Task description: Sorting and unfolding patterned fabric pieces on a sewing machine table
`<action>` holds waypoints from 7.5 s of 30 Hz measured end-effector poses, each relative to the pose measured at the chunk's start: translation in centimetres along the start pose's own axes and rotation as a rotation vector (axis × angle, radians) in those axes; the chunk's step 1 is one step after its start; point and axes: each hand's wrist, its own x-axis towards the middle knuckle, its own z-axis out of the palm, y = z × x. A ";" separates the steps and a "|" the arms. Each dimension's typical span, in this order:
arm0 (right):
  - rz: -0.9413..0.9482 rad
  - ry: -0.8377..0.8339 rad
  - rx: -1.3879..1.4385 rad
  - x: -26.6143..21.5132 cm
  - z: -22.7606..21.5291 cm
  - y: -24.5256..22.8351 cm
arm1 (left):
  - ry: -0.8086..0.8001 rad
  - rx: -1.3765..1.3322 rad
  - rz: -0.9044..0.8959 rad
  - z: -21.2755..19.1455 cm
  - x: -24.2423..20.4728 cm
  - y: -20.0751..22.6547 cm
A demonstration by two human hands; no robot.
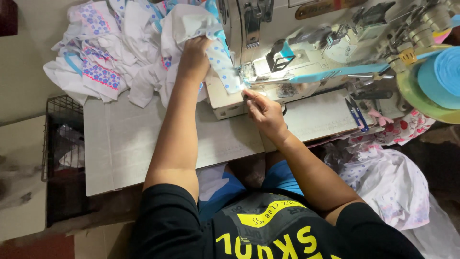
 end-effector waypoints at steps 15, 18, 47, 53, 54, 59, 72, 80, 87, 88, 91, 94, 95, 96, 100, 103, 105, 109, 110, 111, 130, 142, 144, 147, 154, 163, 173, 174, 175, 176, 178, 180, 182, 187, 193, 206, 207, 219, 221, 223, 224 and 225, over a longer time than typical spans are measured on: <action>-0.496 -0.328 -0.176 -5.1 1.0 15.4 | -0.756 -0.214 -0.464 -9.6 -18.1 21.0; 0.367 -0.430 0.456 -6.6 1.1 -0.6 | -0.038 -0.229 -0.196 -7.7 -17.7 19.0; -0.108 -0.346 -0.317 -7.8 4.8 0.9 | 0.477 -1.569 -0.858 -0.9 -21.6 14.4; 0.449 -0.336 0.704 -6.1 1.6 2.5 | -0.191 -1.081 -0.132 -6.5 -10.6 16.5; 0.444 -0.332 0.704 -6.1 0.5 2.4 | -0.193 -1.081 -0.126 -7.0 -10.3 15.5; 0.432 -0.477 0.484 -6.8 -1.3 1.3 | -0.056 0.009 0.156 -4.5 -11.4 12.0; 0.497 -0.214 0.650 -6.1 -4.9 4.9 | 0.011 0.323 -0.043 -4.2 -9.1 18.2; 0.450 -0.124 0.598 -4.4 -6.4 10.3 | 0.221 0.150 0.011 -1.0 -8.0 16.0; 0.457 -0.105 0.622 -4.8 -5.5 8.6 | -0.145 -1.274 -0.713 3.1 -17.3 19.4; 0.458 -0.107 0.633 -4.8 -5.4 8.5 | -0.162 -1.427 -0.707 2.4 -16.8 19.9; 0.451 -0.109 0.635 -4.9 -4.9 7.9 | -0.119 -1.501 -0.628 3.2 -16.5 20.7; 0.412 -0.068 0.574 -4.5 -4.6 7.2 | -0.024 -1.313 -0.573 0.7 -15.9 22.4; 0.385 -0.019 0.520 -4.4 -4.7 7.0 | 0.005 -1.210 -0.584 -0.8 -15.3 23.2; 0.386 -0.011 0.523 -3.8 -4.4 7.3 | -0.004 -1.211 -0.583 -0.7 -15.1 23.0; 0.356 0.015 0.536 -4.8 -4.1 6.8 | -0.013 -1.091 -0.506 0.5 -16.2 21.4; 0.403 -0.005 0.593 -5.4 -4.1 5.2 | -0.006 -0.711 -0.357 -1.4 -15.3 21.5; 0.414 -0.004 0.601 -5.2 -3.9 6.4 | 0.037 -0.395 -0.229 -3.0 -14.1 22.4; 0.413 -0.049 0.592 -5.1 -2.8 6.7 | 0.075 0.250 -0.198 -3.8 -11.5 21.4; 0.413 -0.049 0.573 -5.3 -2.6 5.4 | 0.087 0.353 -0.182 -3.6 -10.9 20.6; 0.415 -0.049 0.572 -5.5 -2.6 4.3 | 0.086 0.351 -0.183 -3.3 -10.2 19.5; 0.417 -0.149 0.592 -2.1 -1.3 0.6 | 0.275 -0.310 -0.408 3.3 -21.1 22.6; 0.319 -0.331 0.867 -2.3 -2.4 2.0 | 0.348 -1.014 -0.809 -2.0 -22.9 20.8; 0.283 -0.345 0.796 -2.8 -2.3 2.8 | 0.317 -0.957 -0.797 -2.6 -23.3 21.0; 0.160 -0.255 0.579 -4.0 -2.4 1.8 | 0.218 -0.781 -0.720 -3.5 -23.3 20.9; 0.046 -0.098 0.428 -3.4 -2.4 3.0 | 0.221 -0.533 -0.459 -5.7 -19.1 20.0; -0.355 0.150 -0.394 0.9 -0.2 0.9 | 0.233 0.159 -0.083 -4.4 -10.1 9.7; -0.222 -0.019 -0.257 -3.6 -3.9 -0.9 | 0.110 -0.001 -0.369 -7.9 -14.7 10.7; -0.225 -0.024 -0.251 -4.0 -4.2 0.0 | 0.112 0.007 -0.372 -6.5 -16.0 10.7; -0.156 -0.048 -0.164 -5.1 -4.6 1.0 | 0.136 0.134 -0.277 -5.0 -18.1 10.9; -0.086 -0.071 -0.077 -6.1 -5.0 2.0 | 0.156 0.260 -0.180 -3.5 -20.3 11.2; -0.053 -0.099 -0.077 -6.7 -5.3 2.2 | -0.219 0.186 -0.342 -2.6 -19.7 8.7; -0.009 -0.146 -0.078 -8.0 -5.5 2.5 | -0.596 0.095 -0.521 -4.5 -17.4 6.5; 0.058 -0.174 -0.072 -8.8 -5.4 2.8 | -0.881 0.224 -0.527 -9.4 -11.8 3.5; 0.145 -0.442 -0.102 -10.6 -2.1 1.4 | -0.883 0.018 -0.644 -10.7 -20.6 4.5; 0.305 -0.857 -0.378 -12.2 1.6 5.1 | -0.786 -0.259 -0.730 -10.8 -27.8 8.8; -0.017 -1.082 -0.757 -14.4 11.2 17.7 | -0.301 -0.575 -0.992 2.6 -46.8 11.2; -0.017 -1.077 -0.760 -13.5 10.1 14.3 | -0.302 -0.576 -0.987 -1.8 -43.1 12.6; -0.022 -0.741 0.532 -8.1 5.5 -3.2 | -0.085 -1.216 -0.490 -23.9 -18.0 20.6; 0.329 -0.646 0.887 -8.6 4.4 -2.8 | -0.060 -1.341 -0.482 -22.4 -17.9 20.2; 0.343 -0.641 0.986 -8.5 3.3 -3.3 | -0.085 -1.355 -0.511 -20.9 -18.4 19.5; 0.363 -0.646 1.089 -8.5 2.5 -3.5 | -0.099 -1.364 -0.550 -20.0 -18.6 19.1; 0.351 -0.619 1.080 -8.6 2.1 -2.1 | -0.122 -1.380 -0.533 -18.5 -19.3 18.0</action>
